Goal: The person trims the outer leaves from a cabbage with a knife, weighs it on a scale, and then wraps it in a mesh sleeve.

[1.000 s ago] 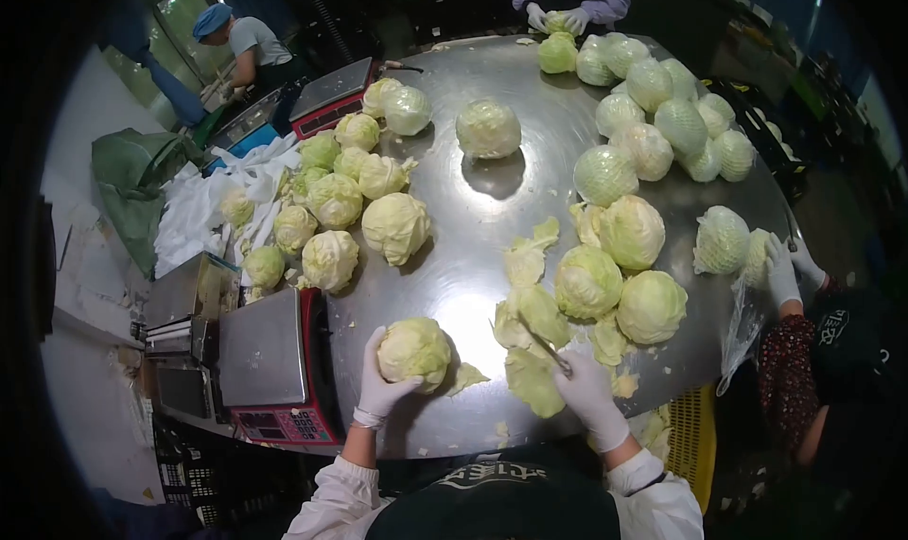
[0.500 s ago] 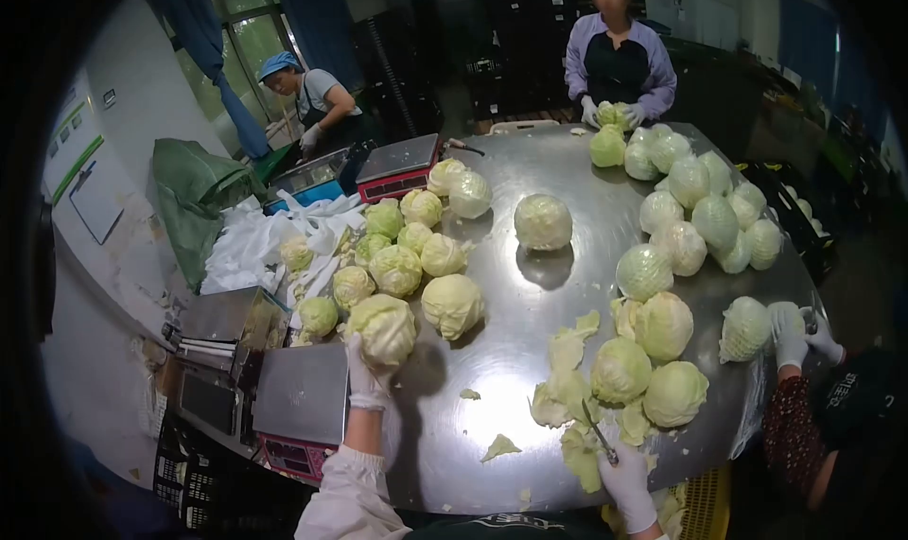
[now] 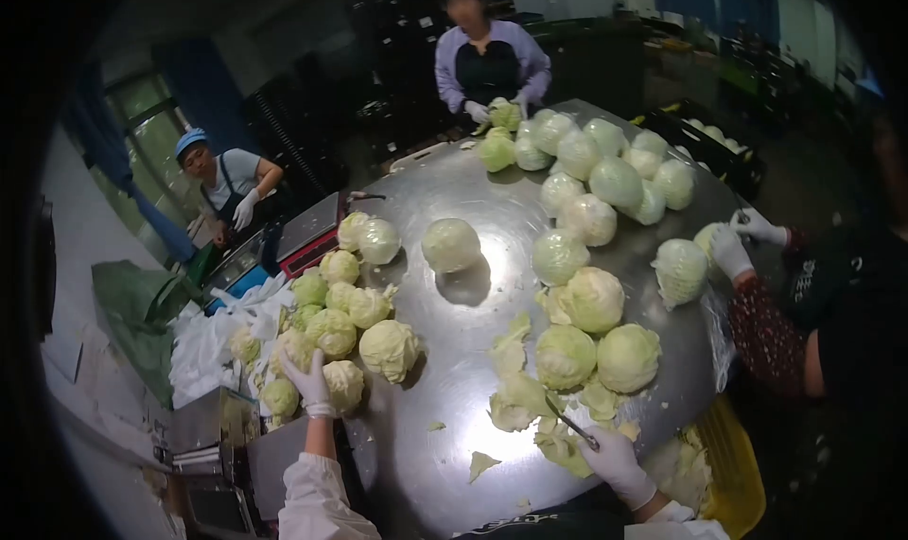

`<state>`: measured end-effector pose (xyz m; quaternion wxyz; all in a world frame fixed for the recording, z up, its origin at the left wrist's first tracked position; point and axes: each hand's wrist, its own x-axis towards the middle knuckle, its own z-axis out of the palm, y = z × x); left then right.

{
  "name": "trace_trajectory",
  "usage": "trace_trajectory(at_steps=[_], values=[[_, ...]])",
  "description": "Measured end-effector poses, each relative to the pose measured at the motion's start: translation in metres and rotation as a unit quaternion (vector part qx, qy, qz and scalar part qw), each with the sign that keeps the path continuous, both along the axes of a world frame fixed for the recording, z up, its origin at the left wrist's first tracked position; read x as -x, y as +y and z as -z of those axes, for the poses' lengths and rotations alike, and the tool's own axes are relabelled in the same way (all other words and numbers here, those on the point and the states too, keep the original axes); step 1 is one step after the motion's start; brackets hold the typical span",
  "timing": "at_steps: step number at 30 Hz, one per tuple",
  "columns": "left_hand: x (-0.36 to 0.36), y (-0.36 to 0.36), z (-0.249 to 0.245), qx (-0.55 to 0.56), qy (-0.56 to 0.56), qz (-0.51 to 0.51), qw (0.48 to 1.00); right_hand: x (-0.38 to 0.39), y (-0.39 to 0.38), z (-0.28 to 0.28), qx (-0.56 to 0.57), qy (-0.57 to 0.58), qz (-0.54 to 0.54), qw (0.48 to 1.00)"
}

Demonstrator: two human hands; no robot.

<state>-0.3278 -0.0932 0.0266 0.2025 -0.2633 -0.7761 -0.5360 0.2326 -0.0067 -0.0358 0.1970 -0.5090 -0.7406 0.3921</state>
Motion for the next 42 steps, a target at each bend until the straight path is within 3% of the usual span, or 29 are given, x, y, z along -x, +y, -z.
trace_trajectory(at_steps=[1,2,3,4,8,10,12,13,16,17,18,20,22,24,25,26,28,29,30,31,33,35,37,41,42], values=[[-0.058,0.015,-0.011,-0.060,-0.096,0.191,0.975,-0.004,0.000,0.003,0.011,0.001,0.025,1.000],[-0.090,0.020,-0.006,0.075,-0.104,0.268,0.955,-0.009,-0.001,0.007,-0.008,0.015,0.023,1.000],[-0.107,0.034,0.020,0.115,-0.014,0.382,0.917,-0.014,-0.002,0.007,-0.027,0.031,0.020,0.999],[-0.141,0.045,0.019,0.222,0.075,0.424,0.875,-0.019,-0.006,-0.008,-0.015,0.041,0.031,0.999],[-0.227,0.090,0.085,0.261,0.158,0.548,0.779,-0.051,-0.015,-0.003,-0.055,0.029,0.066,0.996],[-0.264,0.093,0.102,0.376,0.232,0.546,0.712,-0.076,-0.020,0.010,-0.021,0.055,0.109,0.992],[-0.300,0.077,0.110,0.324,0.139,0.569,0.743,-0.104,-0.028,0.038,-0.099,0.065,0.164,0.979],[-0.339,0.045,0.123,0.318,0.150,0.564,0.748,-0.125,-0.042,0.047,-0.070,0.064,0.221,0.971],[-0.414,0.019,0.137,0.310,0.134,0.605,0.721,-0.157,-0.049,0.060,-0.013,0.119,0.343,0.932],[-0.447,0.025,0.128,0.256,0.042,0.661,0.704,-0.166,-0.052,0.067,-0.001,0.141,0.378,0.915],[-0.468,0.034,0.120,0.266,0.049,0.715,0.645,-0.177,-0.052,0.072,0.009,0.163,0.411,0.897],[-0.503,0.061,0.085,0.236,-0.040,0.831,0.502,-0.200,-0.051,0.086,0.025,0.179,0.465,0.867],[-0.503,0.071,0.069,0.212,-0.258,0.834,0.438,-0.216,-0.050,0.092,-0.013,0.164,0.462,0.871],[-0.475,0.092,0.023,0.135,-0.044,0.767,0.626,-0.227,-0.063,0.071,-0.180,-0.136,0.406,0.885],[-0.451,0.106,0.010,0.160,0.007,0.675,0.720,-0.228,-0.070,0.046,-0.069,-0.138,0.388,0.909],[-0.407,0.123,0.054,0.119,-0.154,0.601,0.775,-0.229,-0.079,0.043,-0.064,-0.135,0.390,0.909],[-0.369,0.151,0.041,0.121,-0.141,0.435,0.881,-0.227,-0.094,0.045,0.018,-0.132,0.335,0.933],[-0.358,0.161,0.051,0.124,-0.139,0.431,0.883,-0.224,-0.102,0.056,-0.002,-0.107,0.325,0.940],[-0.345,0.173,0.067,0.149,-0.324,0.446,0.821,-0.216,-0.104,0.054,-0.002,-0.105,0.320,0.942],[-0.335,0.182,0.083,0.165,-0.496,0.444,0.727,-0.205,-0.103,0.048,0.013,-0.060,0.318,0.946],[-0.344,0.187,0.120,0.116,-0.451,0.458,0.757,-0.185,-0.095,0.043,0.013,0.029,0.309,0.951],[-0.343,0.182,0.134,0.066,-0.405,0.468,0.783,-0.171,-0.077,0.026,0.031,0.039,0.271,0.961],[-0.329,0.164,0.141,0.071,-0.445,0.502,0.738,-0.156,-0.063,0.012,0.052,0.049,0.214,0.974],[-0.311,0.074,0.084,0.136,-0.448,0.519,0.715,-0.131,-0.046,-0.002,0.035,0.065,0.106,0.992],[-0.301,0.051,0.065,0.205,-0.400,0.546,0.707,-0.122,-0.043,-0.003,0.039,0.063,0.093,0.993]])
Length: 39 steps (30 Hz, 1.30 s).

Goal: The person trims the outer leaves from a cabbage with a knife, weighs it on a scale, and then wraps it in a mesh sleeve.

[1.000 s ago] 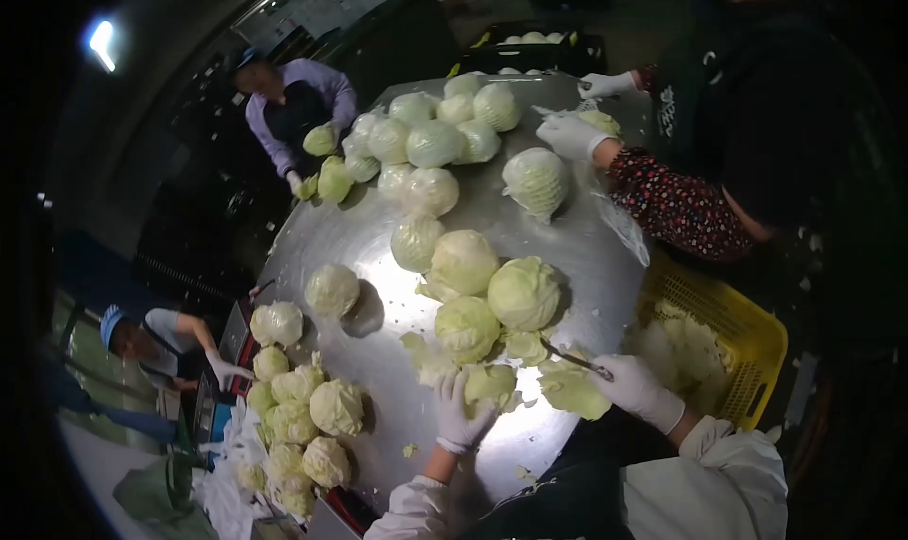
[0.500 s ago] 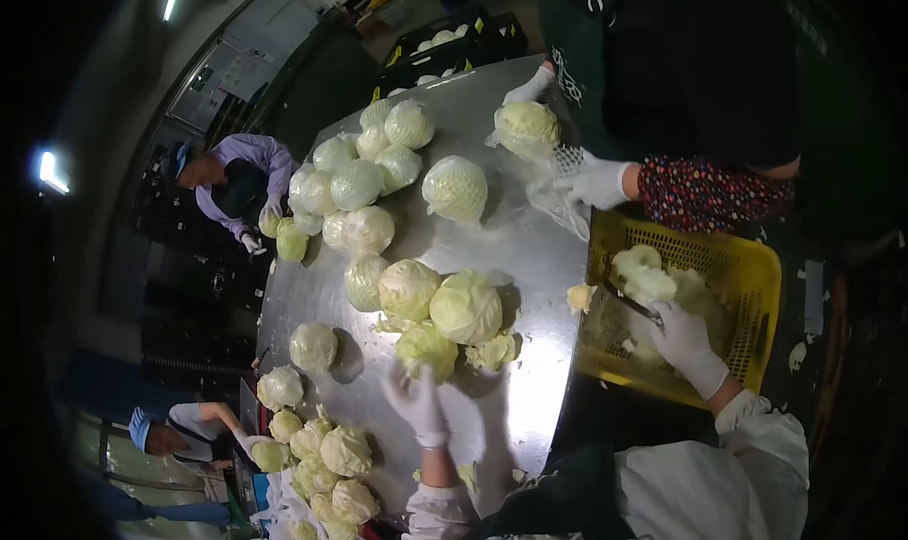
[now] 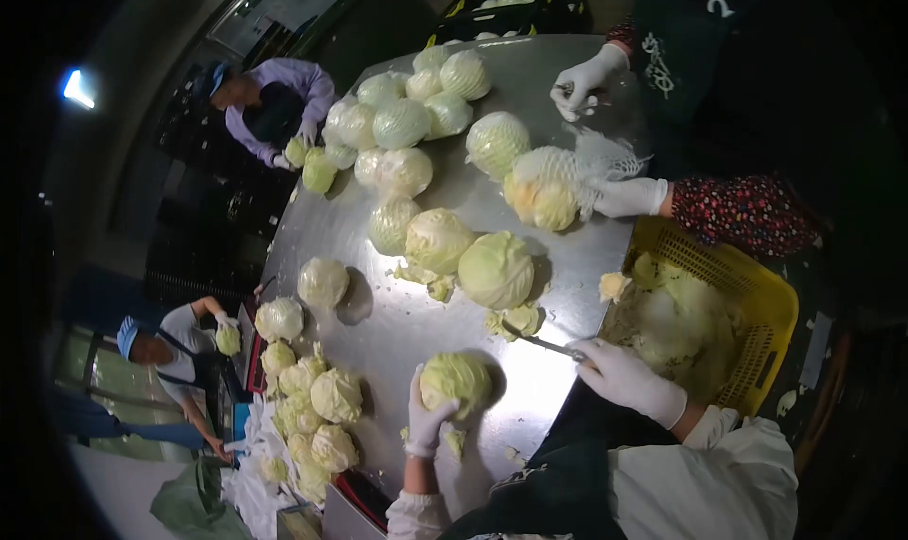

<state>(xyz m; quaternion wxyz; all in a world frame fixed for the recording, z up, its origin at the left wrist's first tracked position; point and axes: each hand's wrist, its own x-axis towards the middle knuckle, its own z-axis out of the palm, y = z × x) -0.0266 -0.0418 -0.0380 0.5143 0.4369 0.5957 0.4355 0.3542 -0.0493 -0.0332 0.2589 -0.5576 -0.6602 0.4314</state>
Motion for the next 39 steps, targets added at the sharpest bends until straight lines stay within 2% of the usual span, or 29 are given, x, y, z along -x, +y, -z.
trace_trajectory(at_steps=[1,2,3,4,5,6,8,9,10,12,13,14,16,17,20,21,23,29,32,36,38,39], values=[[0.009,-0.017,-0.016,0.016,0.062,0.059,0.996,0.011,0.002,0.001,-0.004,0.013,-0.035,0.999],[0.021,-0.026,-0.029,0.020,0.060,0.042,0.997,0.024,0.004,0.002,-0.007,0.028,-0.073,0.997],[0.034,-0.035,-0.040,-0.006,0.232,0.130,0.964,0.040,0.005,0.002,0.028,0.036,-0.099,0.994],[0.039,-0.045,-0.052,-0.025,0.394,0.215,0.893,0.056,0.005,0.003,0.021,0.059,-0.139,0.988],[0.027,-0.055,-0.067,-0.057,0.505,0.209,0.835,0.076,0.003,0.010,0.031,0.074,-0.165,0.983],[0.027,-0.067,-0.062,-0.046,0.503,0.198,0.840,0.092,0.001,0.015,0.043,0.087,-0.189,0.977],[0.030,-0.084,-0.043,-0.121,0.401,0.065,0.906,0.118,-0.002,0.011,0.070,0.087,-0.224,0.968],[0.039,-0.096,-0.016,-0.138,0.306,0.016,0.942,0.128,-0.002,0.011,0.090,0.089,-0.243,0.962],[0.033,-0.100,-0.010,-0.134,0.304,0.012,0.943,0.136,-0.002,0.012,0.095,0.087,-0.247,0.960],[0.015,-0.105,0.001,-0.098,0.121,-0.091,0.984,0.146,-0.001,0.018,0.090,0.045,-0.240,0.965],[0.013,-0.108,0.024,-0.113,0.139,-0.123,0.976,0.147,0.004,0.022,0.090,0.019,-0.242,0.966],[0.004,-0.106,0.028,-0.112,0.136,-0.128,0.976,0.146,0.008,0.018,0.091,0.015,-0.246,0.965],[-0.007,-0.097,0.034,-0.116,0.076,-0.183,0.973,0.144,0.014,0.006,0.077,-0.019,-0.242,0.967],[-0.006,-0.095,0.039,-0.134,0.153,-0.170,0.964,0.142,0.013,0.003,0.056,0.001,-0.242,0.969],[-0.015,-0.087,0.033,-0.138,0.181,-0.168,0.959,0.139,0.019,-0.019,0.065,-0.024,-0.288,0.955],[-0.019,-0.082,0.027,-0.137,0.178,-0.170,0.960,0.139,0.020,-0.021,0.067,-0.027,-0.289,0.955],[-0.024,-0.074,0.017,-0.132,0.104,-0.198,0.966,0.138,0.021,-0.023,0.022,-0.081,-0.303,0.949],[-0.011,-0.068,0.030,-0.170,0.151,-0.168,0.959,0.150,0.027,-0.009,-0.025,-0.124,-0.296,0.947],[-0.013,-0.063,0.025,-0.143,0.109,-0.168,0.969,0.157,0.031,-0.010,-0.068,-0.125,-0.276,0.950],[-0.013,-0.061,0.033,-0.148,0.161,-0.161,0.962,0.180,0.044,0.026,-0.053,-0.174,-0.279,0.943],[-0.010,-0.066,0.031,-0.180,0.231,-0.126,0.948,0.188,0.049,0.040,0.003,-0.192,-0.273,0.943],[-0.008,-0.070,0.033,-0.183,0.232,-0.128,0.947,0.186,0.049,0.045,0.000,-0.192,-0.274,0.943]])
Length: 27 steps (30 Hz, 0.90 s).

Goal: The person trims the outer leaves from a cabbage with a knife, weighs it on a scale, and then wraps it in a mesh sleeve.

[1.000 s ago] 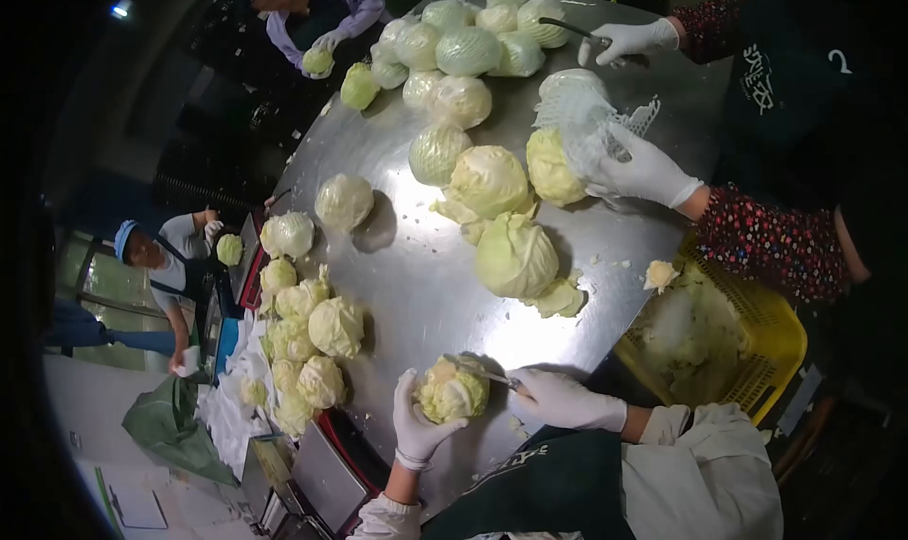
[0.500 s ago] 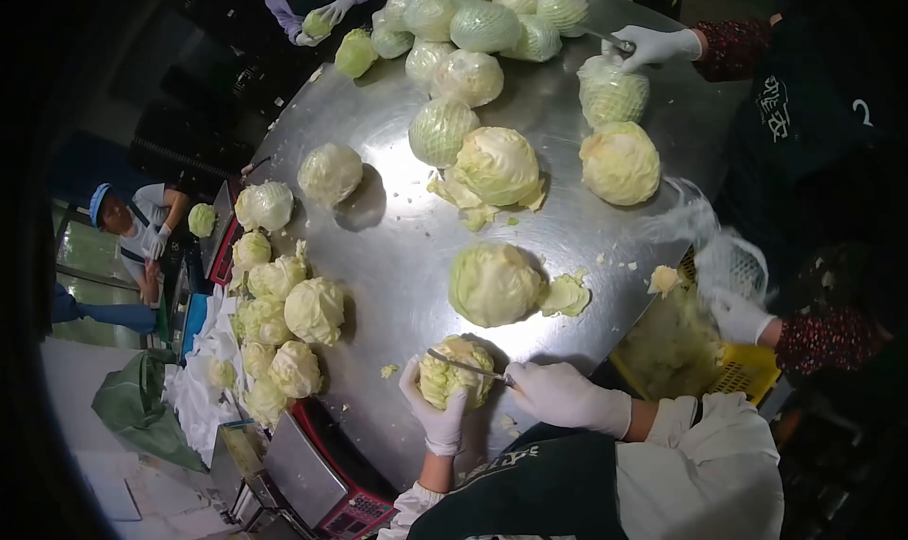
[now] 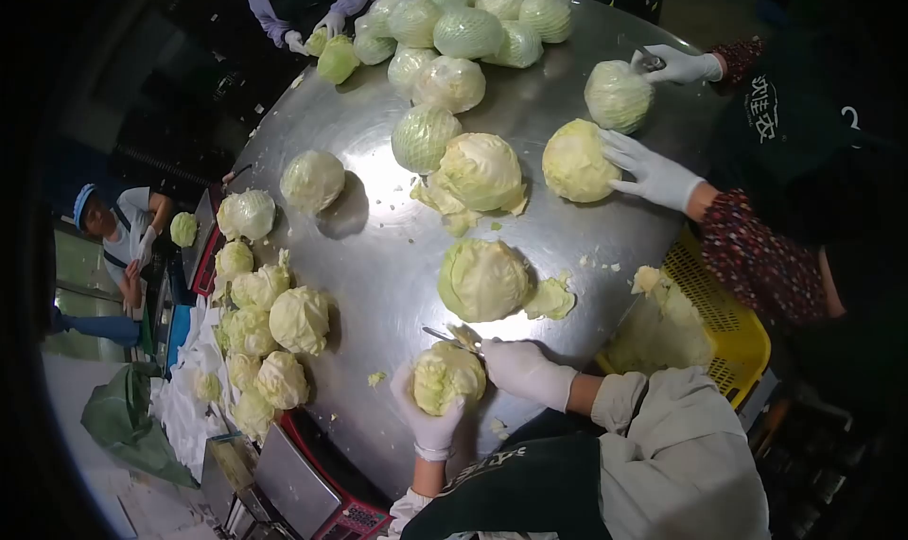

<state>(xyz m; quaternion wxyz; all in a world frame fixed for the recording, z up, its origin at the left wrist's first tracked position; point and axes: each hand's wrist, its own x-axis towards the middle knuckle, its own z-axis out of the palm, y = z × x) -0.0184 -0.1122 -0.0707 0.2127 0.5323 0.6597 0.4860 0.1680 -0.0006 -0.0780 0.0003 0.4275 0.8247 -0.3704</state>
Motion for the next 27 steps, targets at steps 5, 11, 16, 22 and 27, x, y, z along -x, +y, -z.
trace_trajectory(at_steps=[5,11,16,22,27], values=[[0.018,-0.066,0.002,-0.024,-0.145,0.015,0.989,-0.013,-0.016,-0.020,0.215,0.123,0.042,0.968],[-0.015,-0.102,-0.014,0.055,-0.307,-0.116,0.943,0.010,-0.044,-0.049,0.290,0.229,-0.053,0.928],[-0.025,-0.077,-0.019,0.081,-0.322,-0.159,0.930,0.005,-0.029,-0.069,0.204,0.192,-0.154,0.947],[-0.018,-0.057,-0.026,0.097,-0.419,-0.123,0.894,0.000,-0.029,-0.073,0.109,0.109,-0.205,0.967],[-0.010,-0.055,-0.014,0.151,-0.352,-0.102,0.918,0.016,-0.005,-0.071,0.061,0.143,-0.178,0.971]])
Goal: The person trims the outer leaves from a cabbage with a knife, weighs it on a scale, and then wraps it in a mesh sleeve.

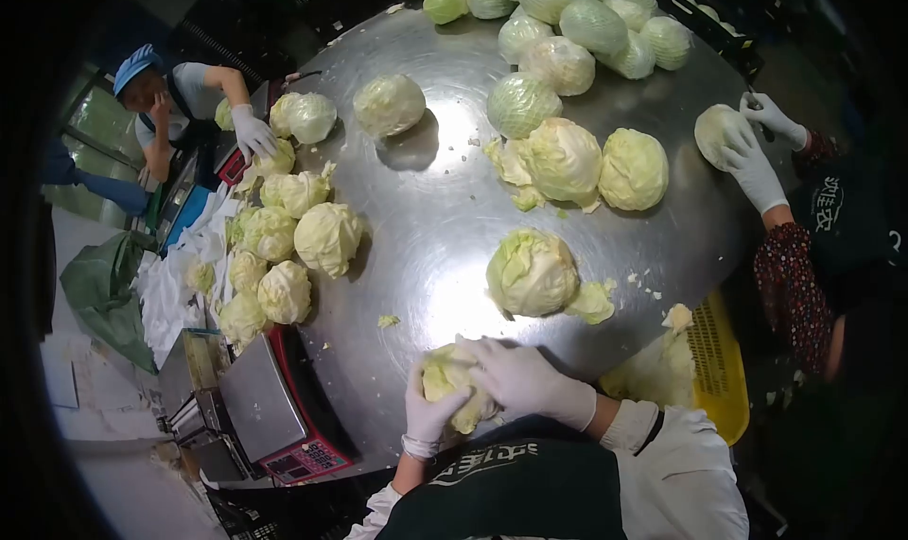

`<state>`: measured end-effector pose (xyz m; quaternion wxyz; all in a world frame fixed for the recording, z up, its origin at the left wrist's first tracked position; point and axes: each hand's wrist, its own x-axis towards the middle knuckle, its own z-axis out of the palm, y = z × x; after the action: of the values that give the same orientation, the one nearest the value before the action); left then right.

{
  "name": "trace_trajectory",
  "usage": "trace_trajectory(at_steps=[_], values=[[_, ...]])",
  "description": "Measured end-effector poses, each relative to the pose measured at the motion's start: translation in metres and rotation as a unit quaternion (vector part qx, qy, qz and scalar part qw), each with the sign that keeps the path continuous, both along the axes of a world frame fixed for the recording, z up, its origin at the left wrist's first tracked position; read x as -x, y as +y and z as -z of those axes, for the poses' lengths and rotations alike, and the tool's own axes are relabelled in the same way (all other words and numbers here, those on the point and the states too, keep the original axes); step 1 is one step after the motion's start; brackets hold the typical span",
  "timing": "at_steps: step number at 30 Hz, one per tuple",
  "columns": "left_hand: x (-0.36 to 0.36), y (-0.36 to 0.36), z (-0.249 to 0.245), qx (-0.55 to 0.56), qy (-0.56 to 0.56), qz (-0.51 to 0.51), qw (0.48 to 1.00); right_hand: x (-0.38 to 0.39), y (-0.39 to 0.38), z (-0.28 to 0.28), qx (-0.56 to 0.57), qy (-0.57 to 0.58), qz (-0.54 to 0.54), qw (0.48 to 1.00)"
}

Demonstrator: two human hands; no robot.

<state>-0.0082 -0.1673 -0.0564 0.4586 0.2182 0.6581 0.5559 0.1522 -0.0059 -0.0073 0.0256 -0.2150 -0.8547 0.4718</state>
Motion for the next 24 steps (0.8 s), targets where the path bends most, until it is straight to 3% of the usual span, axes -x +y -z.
trace_trajectory(at_steps=[1,2,3,4,6,7,11,13,15,18,20,22,24], values=[[-0.002,-0.001,-0.002,0.000,0.000,-0.003,1.000,0.004,0.011,0.010,0.031,0.034,0.064,0.997],[-0.004,-0.003,-0.005,-0.021,0.117,0.052,0.992,0.009,0.020,0.019,0.063,0.068,0.128,0.987],[-0.005,-0.005,-0.007,-0.042,0.233,0.107,0.966,0.013,0.026,0.027,0.064,0.069,0.127,0.987],[-0.003,-0.009,-0.007,-0.042,0.234,0.106,0.965,0.017,0.031,0.035,0.060,0.075,0.148,0.984],[0.007,-0.022,-0.003,-0.094,0.014,0.078,0.992,0.023,0.035,0.044,0.053,0.082,0.165,0.981],[0.014,-0.037,0.001,-0.065,-0.022,0.074,0.995,0.027,0.032,0.047,0.046,0.049,0.189,0.980],[0.024,-0.076,0.018,-0.089,-0.038,0.041,0.995,0.038,0.023,0.055,0.036,-0.010,0.216,0.976],[0.015,-0.085,0.018,-0.109,-0.108,-0.044,0.987,0.038,0.018,0.057,0.030,-0.013,0.216,0.976],[0.007,-0.083,0.015,-0.111,-0.121,-0.091,0.982,0.037,0.013,0.048,-0.055,-0.014,0.229,0.972],[-0.001,-0.070,0.006,-0.116,-0.119,-0.145,0.975,0.023,0.000,0.001,-0.050,0.077,0.144,0.985],[-0.005,-0.067,0.007,-0.093,-0.070,-0.135,0.984,0.016,-0.016,0.011,-0.027,0.044,0.073,0.996],[-0.009,-0.065,0.009,-0.097,-0.061,-0.136,0.984,0.016,-0.032,0.014,-0.057,0.115,-0.063,0.990],[-0.011,-0.064,0.010,-0.087,-0.101,-0.157,0.979,0.017,-0.037,0.003,-0.038,0.053,-0.084,0.994]])
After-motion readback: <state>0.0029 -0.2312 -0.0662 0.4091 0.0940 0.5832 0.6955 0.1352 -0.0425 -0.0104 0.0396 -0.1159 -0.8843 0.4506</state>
